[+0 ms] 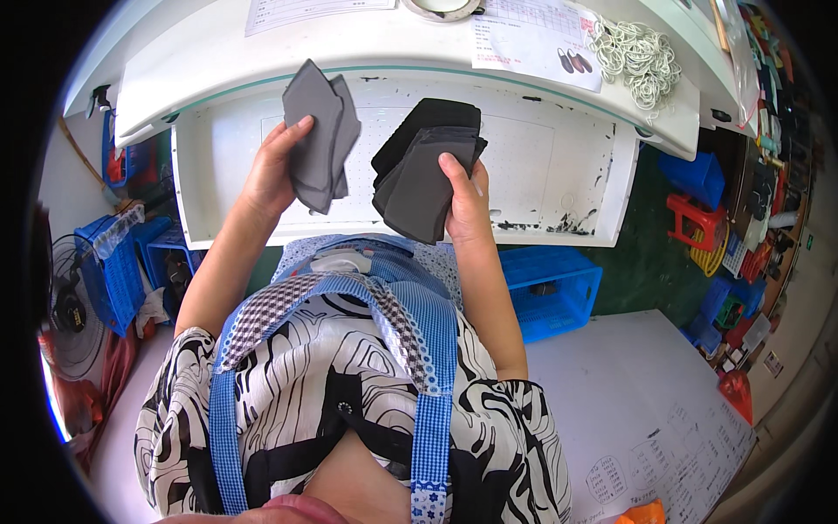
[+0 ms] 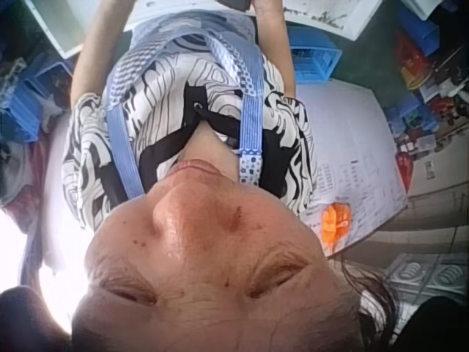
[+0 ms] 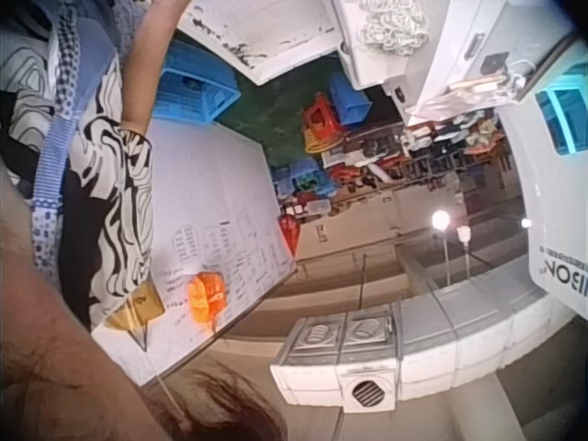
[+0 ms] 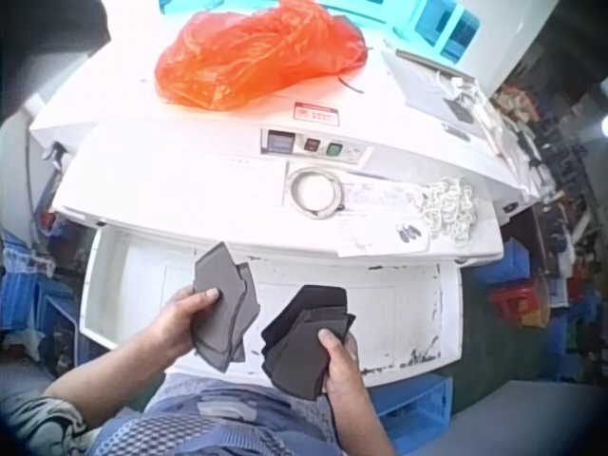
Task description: The worker is organizing and stacking black shoe components on a workstation, bundling them with rubber bands, and placing them into crates.
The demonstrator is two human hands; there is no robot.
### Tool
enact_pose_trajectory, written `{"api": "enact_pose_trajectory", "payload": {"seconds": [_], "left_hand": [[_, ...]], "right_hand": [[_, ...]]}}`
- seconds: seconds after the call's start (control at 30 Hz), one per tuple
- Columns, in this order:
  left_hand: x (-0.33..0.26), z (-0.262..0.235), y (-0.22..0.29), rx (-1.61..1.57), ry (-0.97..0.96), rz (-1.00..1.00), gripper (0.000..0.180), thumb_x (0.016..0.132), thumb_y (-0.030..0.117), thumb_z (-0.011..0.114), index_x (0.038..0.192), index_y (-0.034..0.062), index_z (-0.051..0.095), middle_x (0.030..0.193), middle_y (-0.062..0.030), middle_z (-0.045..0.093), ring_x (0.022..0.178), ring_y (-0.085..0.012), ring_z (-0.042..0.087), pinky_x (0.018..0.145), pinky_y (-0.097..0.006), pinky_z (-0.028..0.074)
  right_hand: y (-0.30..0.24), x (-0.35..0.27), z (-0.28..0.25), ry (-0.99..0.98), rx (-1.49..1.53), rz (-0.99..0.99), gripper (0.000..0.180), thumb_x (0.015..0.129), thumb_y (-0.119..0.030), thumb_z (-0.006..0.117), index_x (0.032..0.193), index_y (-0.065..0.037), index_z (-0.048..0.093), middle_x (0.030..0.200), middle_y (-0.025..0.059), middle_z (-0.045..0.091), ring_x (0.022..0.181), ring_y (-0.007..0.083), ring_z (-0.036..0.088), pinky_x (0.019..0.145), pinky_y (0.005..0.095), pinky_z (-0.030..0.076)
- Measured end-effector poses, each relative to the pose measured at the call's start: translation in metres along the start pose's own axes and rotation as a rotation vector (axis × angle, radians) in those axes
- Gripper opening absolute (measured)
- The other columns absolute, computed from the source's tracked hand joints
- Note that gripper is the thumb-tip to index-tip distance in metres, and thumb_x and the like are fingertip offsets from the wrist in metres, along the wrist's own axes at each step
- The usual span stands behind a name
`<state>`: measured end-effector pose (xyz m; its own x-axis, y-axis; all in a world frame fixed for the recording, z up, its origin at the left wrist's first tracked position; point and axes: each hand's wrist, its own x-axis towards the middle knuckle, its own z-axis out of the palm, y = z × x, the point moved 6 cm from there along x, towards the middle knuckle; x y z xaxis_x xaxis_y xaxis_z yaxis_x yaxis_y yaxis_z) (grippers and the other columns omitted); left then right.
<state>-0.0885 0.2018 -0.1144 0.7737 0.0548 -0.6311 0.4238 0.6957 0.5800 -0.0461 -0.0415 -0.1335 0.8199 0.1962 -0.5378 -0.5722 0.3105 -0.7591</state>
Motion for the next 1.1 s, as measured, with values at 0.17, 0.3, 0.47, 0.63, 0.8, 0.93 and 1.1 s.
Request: {"api": "enact_pose_trajectory", "payload": {"seconds": [0.17,0.3,0.47,0.63,0.8,0.93,1.1], "left_hand": [[-0.008,0.052,-0.016,0.658,-0.244,0.265,0.053,0.088,0.026,0.064,0.128,-0.0016,0.044,0.121,-0.0142,0.052,0.112,-0.0241,0.051,0.097,-0.034,0.04],[0.001,0.054,-0.028,1.022,-0.083,0.572,0.064,0.085,0.029,0.068,0.132,-0.0033,0.039,0.127,-0.0186,0.045,0.114,-0.0257,0.048,0.098,-0.035,0.04],[-0.014,0.049,-0.065,0.368,-0.303,-0.157,0.083,0.077,0.038,0.075,0.132,-0.0092,0.034,0.124,-0.0249,0.047,0.113,-0.0314,0.053,0.094,-0.037,0.047],[-0.049,0.055,-0.07,0.373,-0.342,-0.321,0.085,0.077,0.038,0.075,0.133,-0.0086,0.031,0.12,-0.0238,0.049,0.111,-0.0297,0.054,0.093,-0.035,0.049],[-0.037,0.051,-0.066,0.623,-0.435,-0.269,0.073,0.076,0.037,0.075,0.126,-0.0067,0.045,0.109,-0.02,0.06,0.099,-0.0254,0.061,0.088,-0.032,0.05],[-0.027,0.059,-0.074,0.957,-0.51,-0.182,0.075,0.072,0.045,0.074,0.12,-0.0081,0.05,0.106,-0.0229,0.063,0.095,-0.0298,0.064,0.084,-0.035,0.051],[-0.029,0.063,-0.088,0.947,-0.474,-0.141,0.078,0.069,0.049,0.072,0.118,-0.0081,0.051,0.105,-0.0245,0.062,0.098,-0.0329,0.063,0.086,-0.035,0.049]], "right_hand": [[0.008,-0.003,0.013,0.041,-0.086,-0.08,0.042,0.083,-0.022,0.069,0.114,0.003,0.052,0.104,0.0132,0.062,0.093,0.0189,0.061,0.083,0.0302,0.05],[0.025,-0.019,0.032,0.159,0.153,0.046,0.036,0.09,-0.018,0.057,0.12,0.0,0.047,0.108,0.0121,0.059,0.094,0.0185,0.061,0.082,0.0306,0.05],[0.031,-0.047,0.039,0.145,0.12,0.006,0.034,0.093,-0.02,0.05,0.121,-0.001,0.046,0.109,0.0119,0.057,0.096,0.0186,0.059,0.083,0.0306,0.049],[0.034,-0.069,0.017,0.07,-0.061,0.044,0.036,0.095,-0.023,0.045,0.123,0.0,0.045,0.11,0.0111,0.056,0.103,0.0172,0.054,0.087,0.0299,0.045],[-0.025,-0.039,0.013,-0.027,0.042,0.184,0.046,0.097,-0.038,0.04,0.124,-0.003,0.049,0.116,0.0108,0.059,0.103,0.0167,0.058,0.089,0.0312,0.046],[-0.031,-0.039,0.017,-0.068,-0.282,0.139,0.042,0.094,-0.034,0.049,0.121,-0.002,0.049,0.108,0.0114,0.06,0.096,0.0165,0.059,0.084,0.0285,0.048],[0.002,-0.059,-0.008,0.115,-0.191,0.063,0.036,0.092,-0.028,0.057,0.112,0.001,0.052,0.102,0.0104,0.058,0.093,0.0138,0.056,0.08,0.0265,0.047]]}}
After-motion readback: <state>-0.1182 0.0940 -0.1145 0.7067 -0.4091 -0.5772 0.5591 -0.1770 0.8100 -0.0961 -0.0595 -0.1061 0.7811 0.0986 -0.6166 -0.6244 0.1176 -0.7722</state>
